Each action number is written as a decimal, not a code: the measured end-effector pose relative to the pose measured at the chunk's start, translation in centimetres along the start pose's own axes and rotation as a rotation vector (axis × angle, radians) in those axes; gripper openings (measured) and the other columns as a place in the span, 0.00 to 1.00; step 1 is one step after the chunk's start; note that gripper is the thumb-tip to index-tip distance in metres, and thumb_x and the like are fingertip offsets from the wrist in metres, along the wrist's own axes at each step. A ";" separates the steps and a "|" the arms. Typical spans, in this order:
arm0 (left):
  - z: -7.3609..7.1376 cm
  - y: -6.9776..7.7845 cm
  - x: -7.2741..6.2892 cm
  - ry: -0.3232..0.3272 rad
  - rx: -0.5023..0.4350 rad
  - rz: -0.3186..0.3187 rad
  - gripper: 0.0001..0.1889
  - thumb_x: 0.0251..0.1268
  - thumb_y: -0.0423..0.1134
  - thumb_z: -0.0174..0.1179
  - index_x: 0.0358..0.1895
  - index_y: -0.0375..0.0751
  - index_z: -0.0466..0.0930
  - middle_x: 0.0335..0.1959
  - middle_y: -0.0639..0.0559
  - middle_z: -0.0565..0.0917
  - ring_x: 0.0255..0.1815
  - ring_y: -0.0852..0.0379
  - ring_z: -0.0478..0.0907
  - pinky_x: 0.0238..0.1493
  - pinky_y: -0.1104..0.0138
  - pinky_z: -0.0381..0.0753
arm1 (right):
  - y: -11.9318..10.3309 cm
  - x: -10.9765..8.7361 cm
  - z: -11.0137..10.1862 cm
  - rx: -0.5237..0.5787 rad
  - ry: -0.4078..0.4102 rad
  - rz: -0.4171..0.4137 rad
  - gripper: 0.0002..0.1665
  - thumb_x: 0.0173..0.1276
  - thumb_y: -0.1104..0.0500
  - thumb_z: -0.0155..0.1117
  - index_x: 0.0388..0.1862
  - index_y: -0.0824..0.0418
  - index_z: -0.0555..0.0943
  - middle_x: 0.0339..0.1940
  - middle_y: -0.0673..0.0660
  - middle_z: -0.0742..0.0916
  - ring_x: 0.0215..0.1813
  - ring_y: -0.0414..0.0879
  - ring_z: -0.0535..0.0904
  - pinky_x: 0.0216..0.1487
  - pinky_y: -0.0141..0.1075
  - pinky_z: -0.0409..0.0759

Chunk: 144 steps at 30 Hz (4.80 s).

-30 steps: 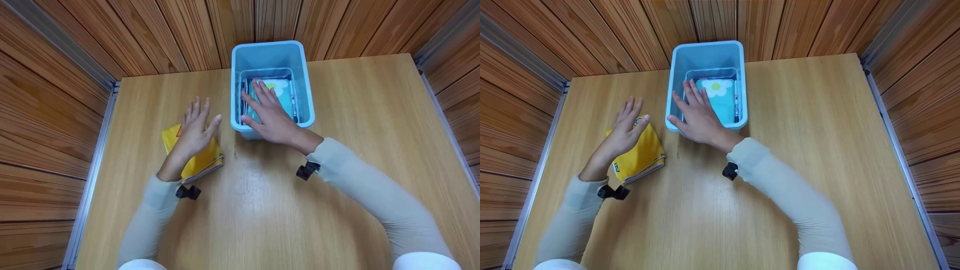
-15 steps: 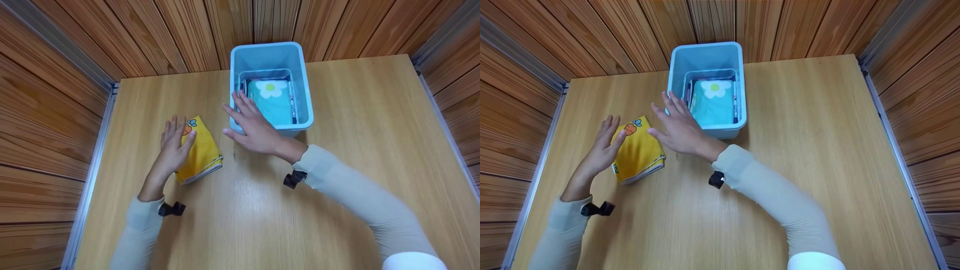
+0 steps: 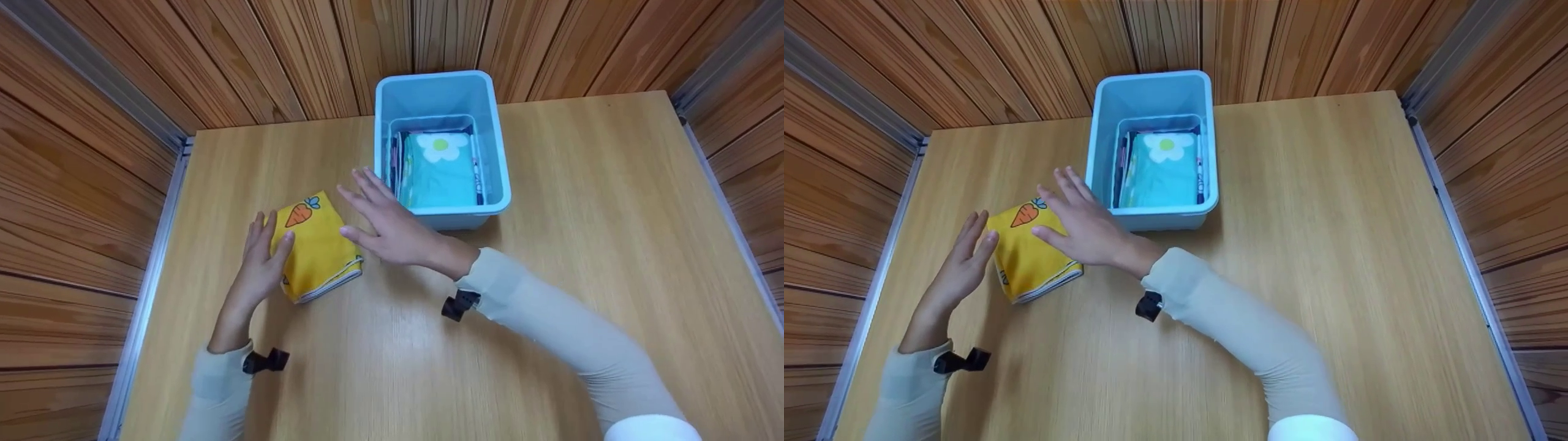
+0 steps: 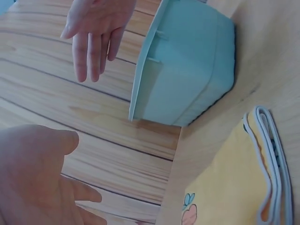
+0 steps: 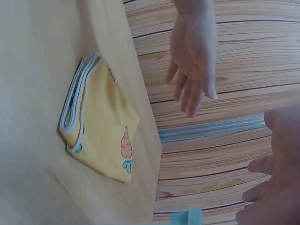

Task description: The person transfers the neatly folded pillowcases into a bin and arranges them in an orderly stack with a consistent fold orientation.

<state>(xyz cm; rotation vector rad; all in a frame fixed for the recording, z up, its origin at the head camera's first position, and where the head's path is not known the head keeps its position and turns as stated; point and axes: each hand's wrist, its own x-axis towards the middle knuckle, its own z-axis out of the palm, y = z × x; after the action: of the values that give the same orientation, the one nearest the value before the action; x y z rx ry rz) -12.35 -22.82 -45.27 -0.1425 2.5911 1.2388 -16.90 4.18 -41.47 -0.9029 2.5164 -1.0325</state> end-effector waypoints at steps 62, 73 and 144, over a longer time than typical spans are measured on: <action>1.3 -8.4 2.9 0.006 -0.651 -0.484 0.30 0.83 0.48 0.46 0.81 0.43 0.55 0.67 0.45 0.73 0.59 0.53 0.74 0.57 0.65 0.77 | 6.4 2.6 10.2 0.787 -0.083 0.466 0.37 0.79 0.51 0.56 0.81 0.58 0.59 0.75 0.56 0.72 0.69 0.46 0.72 0.74 0.43 0.66; 1.5 -8.4 3.4 -0.055 -0.565 -0.474 0.36 0.78 0.50 0.55 0.82 0.44 0.52 0.69 0.45 0.74 0.62 0.53 0.74 0.68 0.61 0.69 | 6.6 3.1 10.5 0.776 -0.055 0.506 0.36 0.77 0.54 0.59 0.80 0.57 0.62 0.67 0.54 0.77 0.65 0.46 0.74 0.68 0.40 0.73; 8.1 -8.6 3.7 0.068 -0.415 -0.123 0.44 0.71 0.30 0.59 0.83 0.53 0.45 0.82 0.69 0.24 0.82 0.58 0.22 0.81 0.56 0.33 | 8.0 3.7 13.4 0.590 -0.062 0.291 0.31 0.79 0.65 0.50 0.78 0.52 0.68 0.85 0.43 0.39 0.84 0.46 0.37 0.80 0.42 0.50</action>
<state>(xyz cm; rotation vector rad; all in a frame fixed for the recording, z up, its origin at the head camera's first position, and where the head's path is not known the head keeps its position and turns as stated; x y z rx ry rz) -12.59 -21.90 -57.57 -0.4226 2.3008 1.7313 -17.12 -0.94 -56.67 -0.3770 2.0190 -1.4891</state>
